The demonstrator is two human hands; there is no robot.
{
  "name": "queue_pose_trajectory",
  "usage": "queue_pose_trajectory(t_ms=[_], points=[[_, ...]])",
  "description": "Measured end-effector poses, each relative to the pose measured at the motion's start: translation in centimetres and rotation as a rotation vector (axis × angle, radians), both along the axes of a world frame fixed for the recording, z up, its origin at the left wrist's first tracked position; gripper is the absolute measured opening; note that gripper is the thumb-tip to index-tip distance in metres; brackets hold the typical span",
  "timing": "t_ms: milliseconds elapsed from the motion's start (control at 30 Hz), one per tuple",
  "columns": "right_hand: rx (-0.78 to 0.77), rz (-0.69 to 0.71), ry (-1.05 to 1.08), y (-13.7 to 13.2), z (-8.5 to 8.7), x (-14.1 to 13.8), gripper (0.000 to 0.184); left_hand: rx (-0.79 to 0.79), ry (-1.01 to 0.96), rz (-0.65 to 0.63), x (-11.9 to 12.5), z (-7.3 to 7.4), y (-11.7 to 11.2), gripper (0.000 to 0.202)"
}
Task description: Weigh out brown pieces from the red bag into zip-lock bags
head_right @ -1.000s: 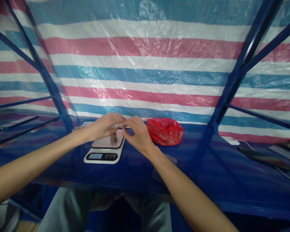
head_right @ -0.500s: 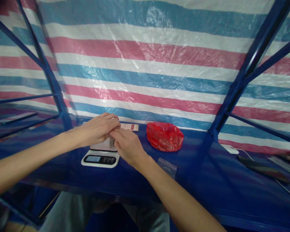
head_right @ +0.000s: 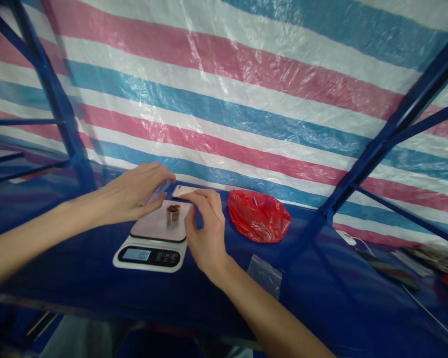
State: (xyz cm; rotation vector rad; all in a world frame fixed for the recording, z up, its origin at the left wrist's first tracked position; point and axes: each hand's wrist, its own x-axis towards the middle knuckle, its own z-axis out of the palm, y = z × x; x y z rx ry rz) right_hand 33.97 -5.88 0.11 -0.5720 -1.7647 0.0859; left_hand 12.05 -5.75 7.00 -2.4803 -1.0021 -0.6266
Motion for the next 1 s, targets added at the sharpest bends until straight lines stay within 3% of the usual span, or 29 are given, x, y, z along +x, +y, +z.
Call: queue_pose_trajectory(t_ms=[67,167,367,500,600,733,900,1000], points=[[-0.166,-0.047,-0.062,1.1,-0.8,-0.4,0.042,-0.008,-0.077,0.029,-0.6,-0.6,1.7,0.026],[-0.304,-0.074,-0.204,3.1,-2.4,-1.2,0.068,-0.027,-0.129,0.043,-0.8,-1.9,3.9,0.024],[-0.414,-0.021,-0.166,4.7,-3.6,-1.7,0.029,-0.023,-0.142,0.033,-0.7,-4.2,6.1,0.011],[-0.539,0.099,-0.036,4.3,-2.8,-1.6,0.025,-0.146,-0.231,0.089,-1.0,-4.7,6.1,0.019],[-0.546,0.152,0.028,3.9,-2.2,-1.6,0.028,-0.242,-0.241,0.062,-0.9,-5.0,5.7,0.021],[-0.497,0.127,0.035,3.7,-2.0,-1.3,0.031,-0.246,-0.241,-0.025,-0.7,-5.7,5.4,0.035],[-0.487,0.129,0.049,3.7,-1.9,-1.0,0.034,-0.254,-0.266,0.009,0.3,-5.9,4.8,0.012],[-0.458,0.11,0.05,3.8,-2.0,-0.9,0.032,-0.29,-0.256,0.029,0.8,-6.0,4.3,0.011]])
